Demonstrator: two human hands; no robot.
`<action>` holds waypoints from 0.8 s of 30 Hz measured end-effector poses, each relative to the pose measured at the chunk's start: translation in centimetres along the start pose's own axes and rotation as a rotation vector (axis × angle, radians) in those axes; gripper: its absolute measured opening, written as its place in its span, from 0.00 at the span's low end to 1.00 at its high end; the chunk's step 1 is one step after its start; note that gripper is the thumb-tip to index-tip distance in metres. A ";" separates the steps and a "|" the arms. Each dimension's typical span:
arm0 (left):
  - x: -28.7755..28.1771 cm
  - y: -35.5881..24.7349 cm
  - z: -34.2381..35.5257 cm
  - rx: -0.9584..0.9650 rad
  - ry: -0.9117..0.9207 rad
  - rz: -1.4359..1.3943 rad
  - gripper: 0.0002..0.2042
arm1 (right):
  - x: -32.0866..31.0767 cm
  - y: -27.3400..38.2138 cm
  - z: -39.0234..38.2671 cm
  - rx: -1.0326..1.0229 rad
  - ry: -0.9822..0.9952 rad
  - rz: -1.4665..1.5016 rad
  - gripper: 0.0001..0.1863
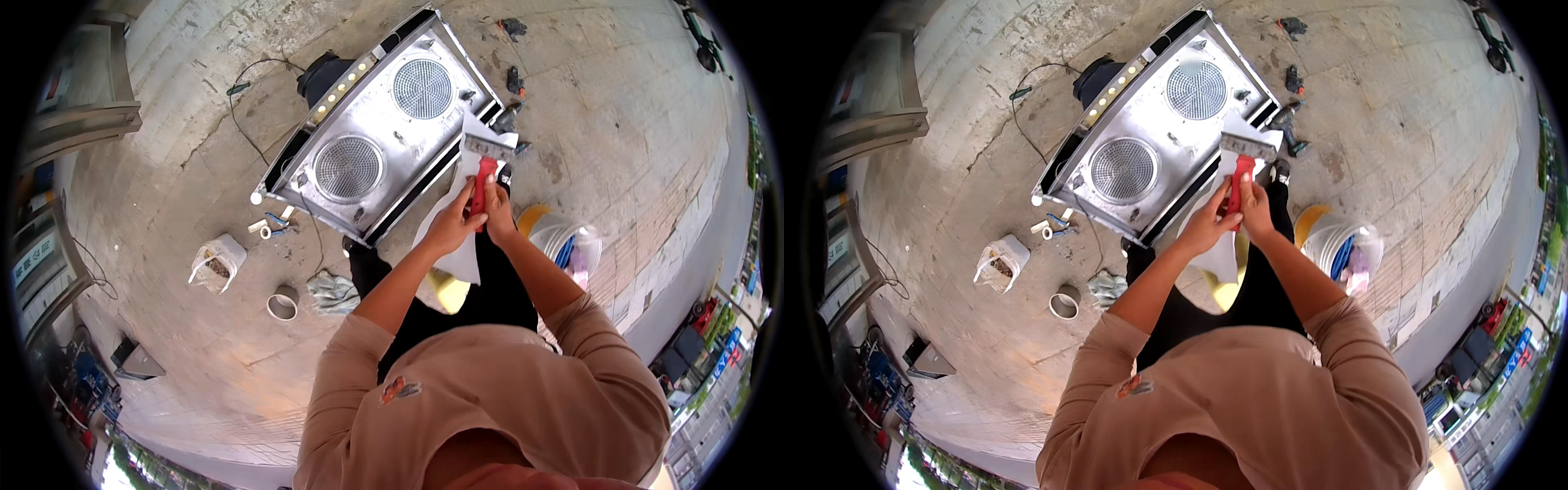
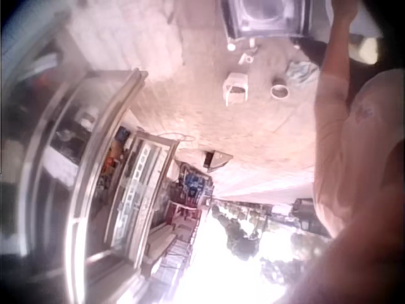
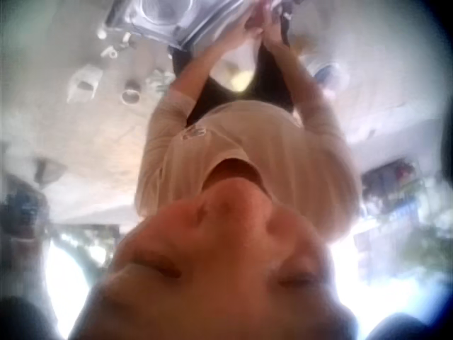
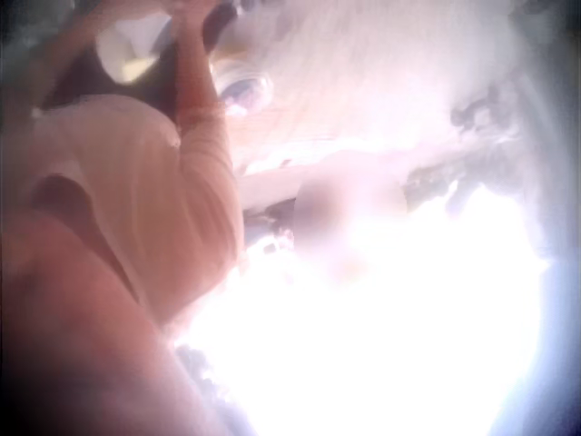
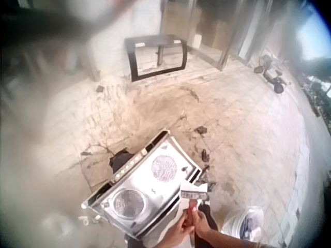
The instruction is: The person uses a cordless drill to remove screws from a metal range hood placed on the ground. After removing the screws, the person walks into a cluttered workshop to retrieve a scraper and a white cloth. They then return to the range hood and use the scraper to clean the surface while holding the cloth.
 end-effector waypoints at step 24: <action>-4.9 24.8 51.0 -0.119 0.169 1.474 0.17 | -24.2 -23.1 29.7 0.242 -0.279 0.261 0.19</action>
Point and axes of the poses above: each hand's wrist, its own z-axis towards the middle knuckle, its own x-axis out of the palm, y = z × x, the point moved 7 cm from there along z, towards the middle knuckle, and after that the axes turned 1 degree about -z, right-handed, at the moved point
